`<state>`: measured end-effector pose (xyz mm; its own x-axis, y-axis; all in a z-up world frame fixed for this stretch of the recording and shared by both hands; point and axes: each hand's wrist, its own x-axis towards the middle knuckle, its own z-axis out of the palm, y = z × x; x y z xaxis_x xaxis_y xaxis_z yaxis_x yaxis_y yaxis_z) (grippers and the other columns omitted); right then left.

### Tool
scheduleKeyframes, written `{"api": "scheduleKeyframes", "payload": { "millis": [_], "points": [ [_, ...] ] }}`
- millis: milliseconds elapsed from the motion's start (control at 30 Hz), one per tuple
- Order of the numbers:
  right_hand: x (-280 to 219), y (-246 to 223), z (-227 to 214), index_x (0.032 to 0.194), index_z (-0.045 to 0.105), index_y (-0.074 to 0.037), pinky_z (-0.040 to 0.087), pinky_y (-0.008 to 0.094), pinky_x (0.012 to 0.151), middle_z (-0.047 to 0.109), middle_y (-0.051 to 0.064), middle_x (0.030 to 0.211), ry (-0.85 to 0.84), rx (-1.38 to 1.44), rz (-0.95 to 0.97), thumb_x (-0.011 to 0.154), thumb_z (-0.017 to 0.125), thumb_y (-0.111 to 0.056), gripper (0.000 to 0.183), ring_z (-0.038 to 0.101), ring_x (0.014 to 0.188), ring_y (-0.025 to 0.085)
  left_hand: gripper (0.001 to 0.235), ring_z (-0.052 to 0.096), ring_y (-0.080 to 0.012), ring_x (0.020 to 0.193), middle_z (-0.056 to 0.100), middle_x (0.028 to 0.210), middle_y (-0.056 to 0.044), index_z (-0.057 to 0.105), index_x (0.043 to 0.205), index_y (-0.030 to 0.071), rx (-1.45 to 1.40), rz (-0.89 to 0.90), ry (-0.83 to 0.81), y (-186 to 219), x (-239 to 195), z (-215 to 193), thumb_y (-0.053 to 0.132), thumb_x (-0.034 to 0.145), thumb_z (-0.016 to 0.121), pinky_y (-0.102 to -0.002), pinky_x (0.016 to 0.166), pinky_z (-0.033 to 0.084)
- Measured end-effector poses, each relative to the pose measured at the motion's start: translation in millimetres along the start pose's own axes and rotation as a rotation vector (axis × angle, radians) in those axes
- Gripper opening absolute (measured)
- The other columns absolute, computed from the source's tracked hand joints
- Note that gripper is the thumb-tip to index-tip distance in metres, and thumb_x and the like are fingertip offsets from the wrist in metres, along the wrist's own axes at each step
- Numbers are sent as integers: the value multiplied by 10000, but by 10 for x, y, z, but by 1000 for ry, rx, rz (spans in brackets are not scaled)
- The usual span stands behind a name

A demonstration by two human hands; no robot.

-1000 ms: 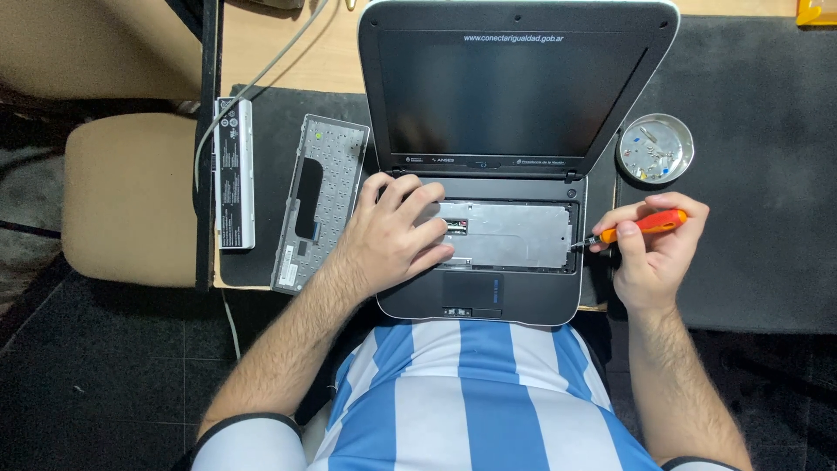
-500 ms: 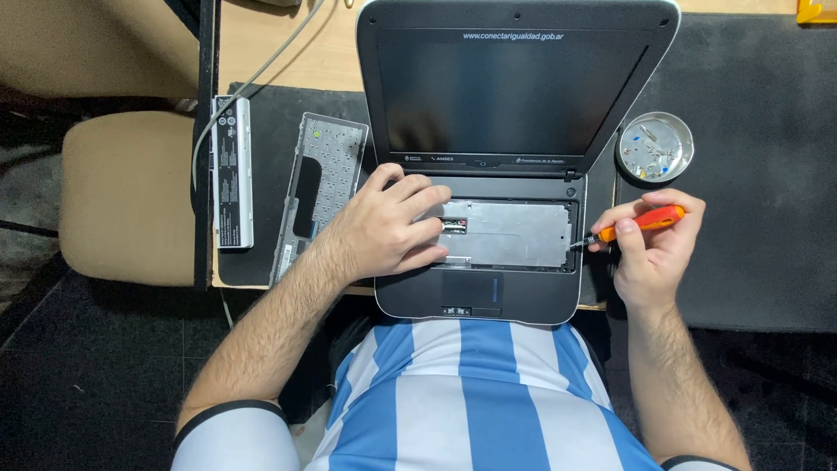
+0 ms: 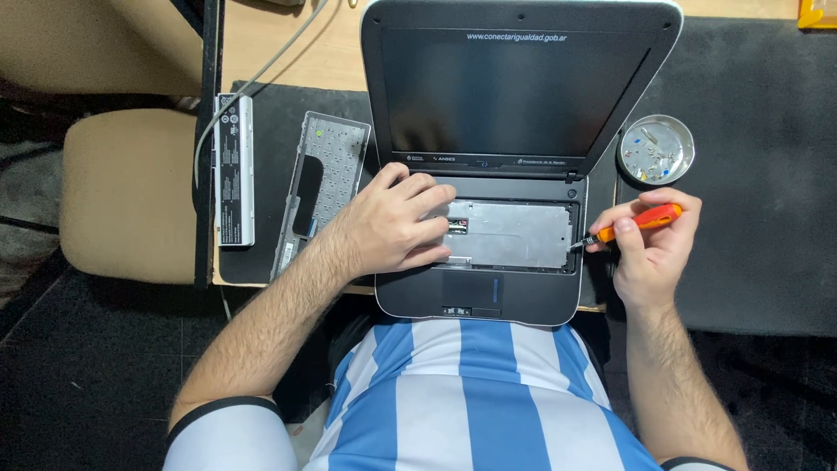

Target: The person removes the laptop battery, then uses a screwdriver to unscrew and detach the back cover, screen bezel, and keyboard. The person lifts off each component and sets them aside on the desk.

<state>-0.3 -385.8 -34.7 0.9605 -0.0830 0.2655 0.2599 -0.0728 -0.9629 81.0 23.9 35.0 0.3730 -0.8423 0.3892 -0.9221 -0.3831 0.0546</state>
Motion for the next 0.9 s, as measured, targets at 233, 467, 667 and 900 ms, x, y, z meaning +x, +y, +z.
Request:
{"api": "scheduleKeyframes", "payload": {
  "millis": [233, 467, 667, 900],
  "points": [
    [2, 32, -43, 1474, 386, -124, 672, 323, 690, 705, 282, 997, -23, 7, -5, 1309, 561, -56, 250, 731, 781, 279, 455, 715, -313, 1226, 741, 1427, -102, 759, 1044, 191, 12, 10, -46, -36, 40, 42, 623, 1143, 864, -530, 982, 523],
    [4, 22, -32, 1471, 374, -128, 667, 321, 690, 702, 290, 989, -30, 6, 10, 1306, 559, -64, 256, 724, 794, 284, 622, 668, -320, 1219, 745, 1418, -99, 772, 1069, 187, 25, -8, -81, -7, 74, 92, 805, 1138, 763, -529, 988, 519],
    [7, 11, -29, 1473, 375, -132, 665, 321, 698, 703, 281, 991, -39, -2, 15, 1306, 575, -92, 263, 721, 798, 278, 856, 659, -327, 1191, 747, 1355, -120, 780, 1086, 133, -2, -98, -170, -50, -18, -47, 981, 976, 820, -523, 961, 526],
    [-18, 17, -36, 1472, 375, -133, 679, 346, 730, 696, 311, 1009, 12, 15, 6, 1324, 579, -42, 267, 752, 843, 318, 710, 660, -345, 1276, 724, 1477, -138, 792, 1248, 129, -48, -253, -174, 170, -255, -180, 752, 961, 974, -546, 1004, 531]
  ]
}}
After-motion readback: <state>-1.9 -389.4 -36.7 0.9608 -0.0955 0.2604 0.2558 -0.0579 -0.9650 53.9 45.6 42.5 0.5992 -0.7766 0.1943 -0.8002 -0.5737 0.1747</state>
